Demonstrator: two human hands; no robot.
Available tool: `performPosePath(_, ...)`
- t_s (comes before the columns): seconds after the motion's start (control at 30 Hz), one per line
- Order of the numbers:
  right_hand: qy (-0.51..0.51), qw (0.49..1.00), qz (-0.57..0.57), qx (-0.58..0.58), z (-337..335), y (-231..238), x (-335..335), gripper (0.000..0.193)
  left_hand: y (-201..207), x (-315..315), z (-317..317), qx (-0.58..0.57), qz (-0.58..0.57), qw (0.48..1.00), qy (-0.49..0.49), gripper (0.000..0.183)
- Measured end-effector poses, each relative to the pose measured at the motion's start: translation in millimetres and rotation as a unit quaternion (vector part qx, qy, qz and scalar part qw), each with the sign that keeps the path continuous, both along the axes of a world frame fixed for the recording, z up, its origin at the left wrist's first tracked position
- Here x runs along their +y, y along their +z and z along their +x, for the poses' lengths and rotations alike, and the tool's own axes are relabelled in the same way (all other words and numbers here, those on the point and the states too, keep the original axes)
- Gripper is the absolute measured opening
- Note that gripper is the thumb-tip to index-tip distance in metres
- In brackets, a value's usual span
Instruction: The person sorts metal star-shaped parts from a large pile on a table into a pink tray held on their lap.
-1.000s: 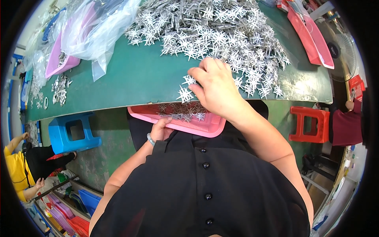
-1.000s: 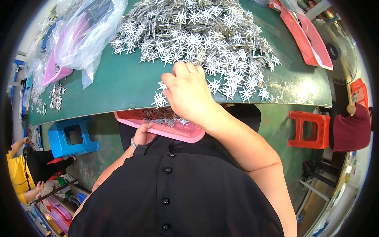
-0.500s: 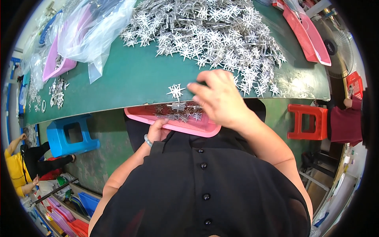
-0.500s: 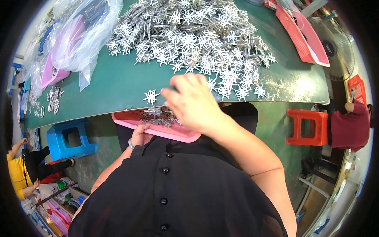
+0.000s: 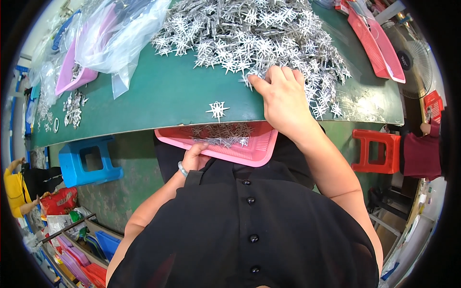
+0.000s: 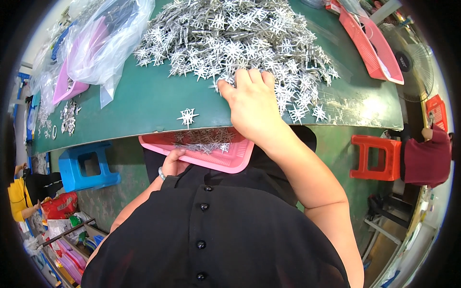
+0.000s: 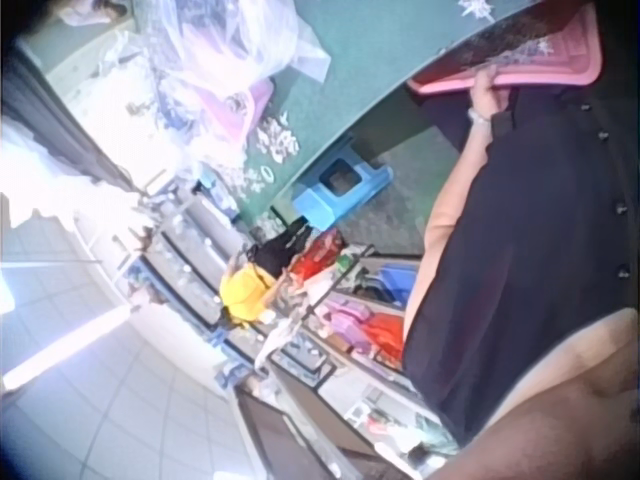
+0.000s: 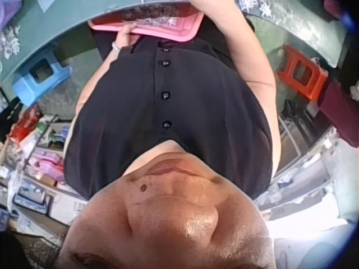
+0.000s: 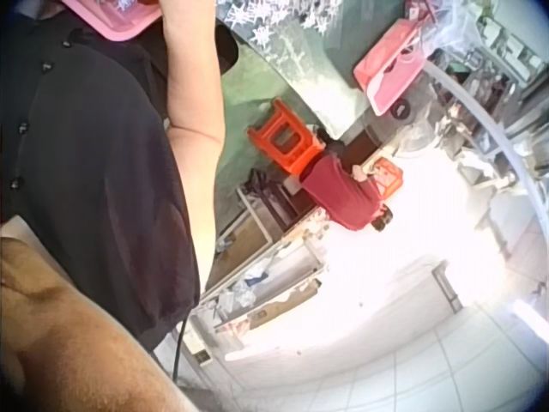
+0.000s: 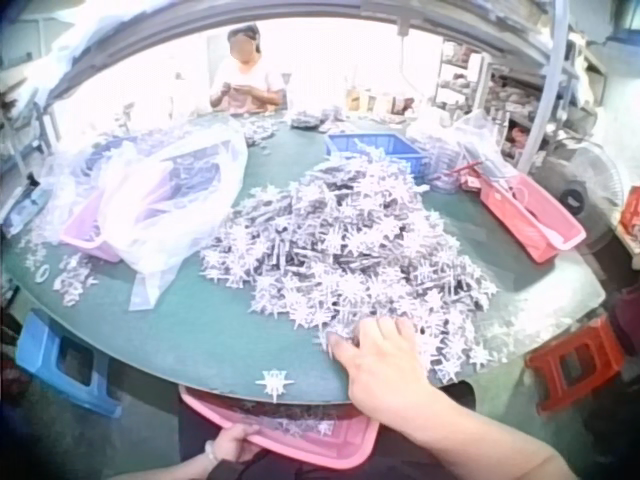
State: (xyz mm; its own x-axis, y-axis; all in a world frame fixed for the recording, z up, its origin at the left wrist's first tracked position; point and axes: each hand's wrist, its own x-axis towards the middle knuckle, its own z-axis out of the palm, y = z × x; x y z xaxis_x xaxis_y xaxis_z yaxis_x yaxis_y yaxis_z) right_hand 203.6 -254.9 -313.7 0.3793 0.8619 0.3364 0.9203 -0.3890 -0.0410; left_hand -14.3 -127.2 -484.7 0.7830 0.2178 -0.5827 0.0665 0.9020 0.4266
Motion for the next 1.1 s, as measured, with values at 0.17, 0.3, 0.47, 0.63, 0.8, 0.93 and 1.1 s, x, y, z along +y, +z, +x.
performPosePath(0.17, 0.085, 0.995, 0.024, 0.043, -11.3, 2.4, -9.1, 0.029, 4.3, 0.4, 2.8, -0.016, -0.025, 0.999, 0.019, 0.032)
performPosePath(0.3, 0.065, 0.990, 0.100, 0.072, -2.7, 0.6, -9.5, 0.022, 11.4, -1.6, 6.5, -0.037, -0.011, 0.999, 0.014, 0.036)
performPosePath(0.47, 0.061, 0.996, 0.059, 0.033, -3.5, -0.6, -0.3, 0.016, 3.6, 0.2, 2.9, -0.029, 0.017, 0.999, -0.013, 0.047)
performPosePath(0.63, 0.030, 0.997, 0.067, 0.018, -3.7, -4.5, -1.7, 0.012, 3.9, -0.7, 2.4, -0.034, 0.007, 0.999, -0.006, 0.045)
performPosePath(0.8, 0.018, 0.997, 0.069, 0.005, -4.8, -5.6, -2.8, 0.011, 3.9, -0.6, 2.6, -0.032, 0.017, 0.999, -0.008, 0.045)
performPosePath(0.93, 0.015, 0.998, 0.064, 0.011, -7.8, -5.4, -3.1, 0.011, -1.8, -0.1, 1.2, -0.040, -0.001, 0.999, -0.012, 0.048)
performPosePath(1.1, 0.027, 0.997, 0.073, 0.022, -11.8, -7.6, -3.5, 0.012, -3.5, 0.8, 0.0, -0.028, 0.008, 0.999, -0.013, 0.048)
